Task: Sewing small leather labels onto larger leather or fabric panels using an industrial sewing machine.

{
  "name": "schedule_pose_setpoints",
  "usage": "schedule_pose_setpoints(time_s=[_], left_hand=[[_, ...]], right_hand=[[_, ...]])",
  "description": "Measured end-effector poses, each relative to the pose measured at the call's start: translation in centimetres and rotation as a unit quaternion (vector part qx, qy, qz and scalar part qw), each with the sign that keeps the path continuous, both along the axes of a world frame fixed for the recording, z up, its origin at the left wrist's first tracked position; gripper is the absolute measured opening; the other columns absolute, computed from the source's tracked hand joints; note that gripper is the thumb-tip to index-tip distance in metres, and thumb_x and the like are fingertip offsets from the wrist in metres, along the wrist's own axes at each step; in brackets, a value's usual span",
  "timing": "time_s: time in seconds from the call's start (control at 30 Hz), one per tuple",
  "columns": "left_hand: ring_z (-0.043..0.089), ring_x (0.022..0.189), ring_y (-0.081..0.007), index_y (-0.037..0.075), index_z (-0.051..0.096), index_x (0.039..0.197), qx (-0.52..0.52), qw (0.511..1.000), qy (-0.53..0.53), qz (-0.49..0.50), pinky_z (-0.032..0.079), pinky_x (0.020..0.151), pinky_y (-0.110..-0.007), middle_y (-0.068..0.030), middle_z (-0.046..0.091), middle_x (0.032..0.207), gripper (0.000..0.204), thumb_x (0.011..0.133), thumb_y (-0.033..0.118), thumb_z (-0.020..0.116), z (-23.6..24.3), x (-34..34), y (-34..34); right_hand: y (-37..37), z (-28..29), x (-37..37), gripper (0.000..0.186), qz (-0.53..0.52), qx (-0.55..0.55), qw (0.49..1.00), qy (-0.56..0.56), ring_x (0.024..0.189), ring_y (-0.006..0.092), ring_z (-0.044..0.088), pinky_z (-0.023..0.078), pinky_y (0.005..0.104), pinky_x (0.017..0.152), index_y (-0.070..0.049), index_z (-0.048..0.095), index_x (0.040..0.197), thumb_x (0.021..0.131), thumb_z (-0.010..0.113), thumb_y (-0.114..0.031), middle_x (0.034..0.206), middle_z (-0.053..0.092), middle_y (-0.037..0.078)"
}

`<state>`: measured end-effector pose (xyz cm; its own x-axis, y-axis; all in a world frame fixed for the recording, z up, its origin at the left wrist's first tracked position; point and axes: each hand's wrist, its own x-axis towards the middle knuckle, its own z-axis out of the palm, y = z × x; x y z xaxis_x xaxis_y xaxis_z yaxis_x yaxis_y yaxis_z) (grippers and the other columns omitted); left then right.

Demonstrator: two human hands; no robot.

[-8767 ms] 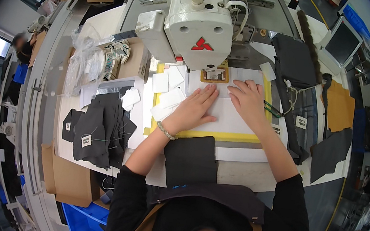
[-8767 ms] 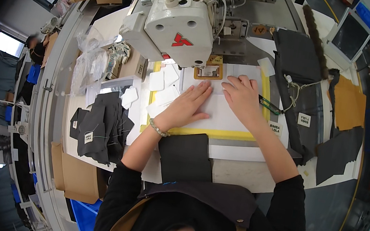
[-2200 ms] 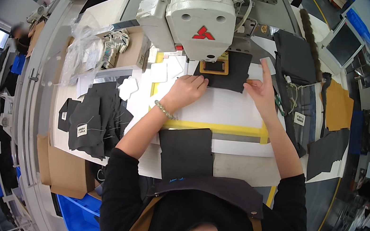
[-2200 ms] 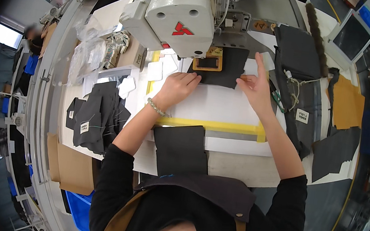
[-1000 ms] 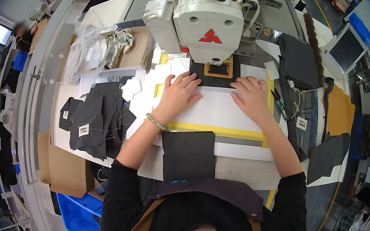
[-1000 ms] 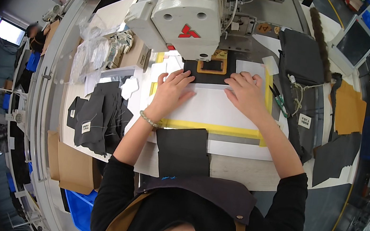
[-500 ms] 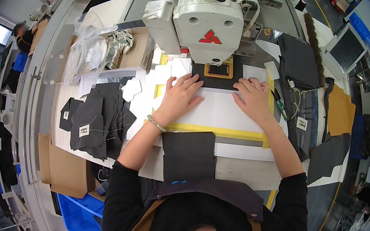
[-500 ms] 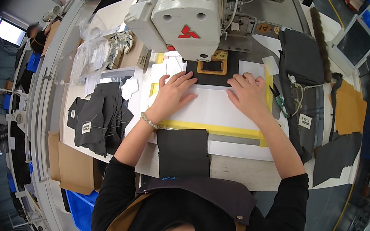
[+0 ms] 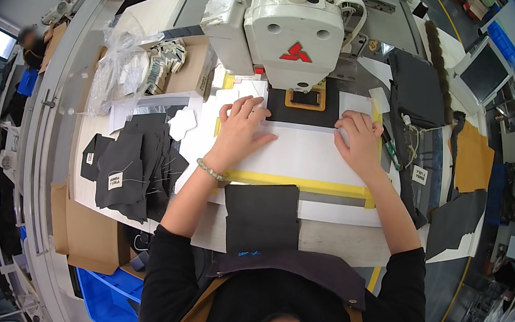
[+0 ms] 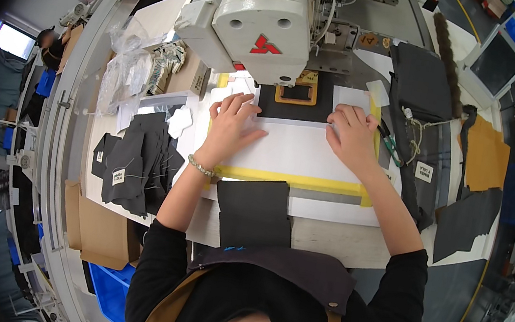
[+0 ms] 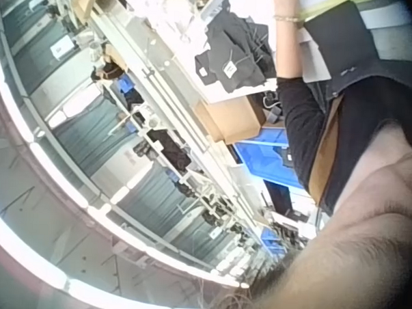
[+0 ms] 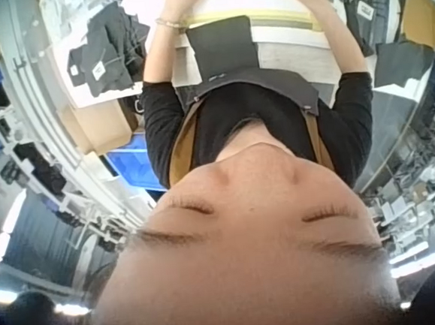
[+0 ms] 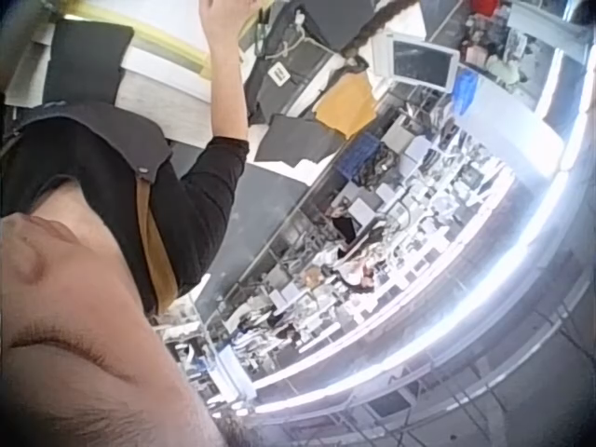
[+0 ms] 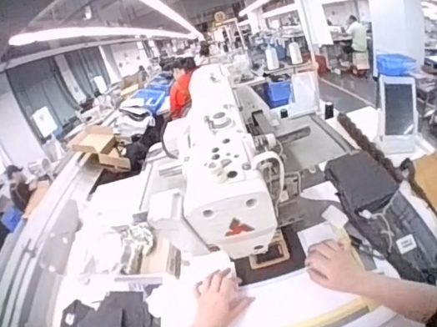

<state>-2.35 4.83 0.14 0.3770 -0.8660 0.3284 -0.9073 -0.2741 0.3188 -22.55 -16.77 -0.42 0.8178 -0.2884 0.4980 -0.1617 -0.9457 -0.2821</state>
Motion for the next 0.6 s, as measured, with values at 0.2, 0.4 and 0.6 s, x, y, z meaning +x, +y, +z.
schedule_pose_setpoints(time_s=[0.2,0.4,0.6], left_hand=[[0.045,0.127,-0.0275,0.015,0.067,0.099,-0.013,0.999,-0.035,-0.013,0.028,0.101,-0.047,-0.0060,0.056,0.128,0.030,0.077,0.033,0.077,-0.46,-0.11,0.06],[0.045,0.127,-0.0276,0.016,0.068,0.095,-0.024,0.998,-0.062,-0.009,0.029,0.100,-0.048,-0.0048,0.058,0.124,0.022,0.080,0.031,0.075,-0.89,-0.03,-0.15],[0.050,0.125,-0.0201,0.015,0.069,0.105,-0.030,0.996,-0.076,-0.035,0.030,0.100,-0.046,0.0010,0.064,0.123,0.024,0.083,0.025,0.071,-0.75,-0.26,-0.06]], right_hand=[[-0.08,-0.01,-0.13,0.013,-0.005,0.001,1.000,-0.001,0.103,0.0177,0.055,0.027,0.0381,0.086,-0.015,0.063,0.088,0.077,0.069,-0.013,0.101,0.061,-0.003],[-0.31,0.13,-0.52,0.012,0.011,0.022,1.000,0.012,0.102,0.0174,0.055,0.027,0.0382,0.086,-0.015,0.066,0.089,0.078,0.068,-0.011,0.100,0.063,-0.005],[0.07,-0.29,-0.82,0.020,0.021,-0.031,0.999,0.013,0.108,0.0166,0.056,0.030,0.0391,0.086,-0.014,0.068,0.097,0.078,0.069,-0.012,0.116,0.067,-0.003]])
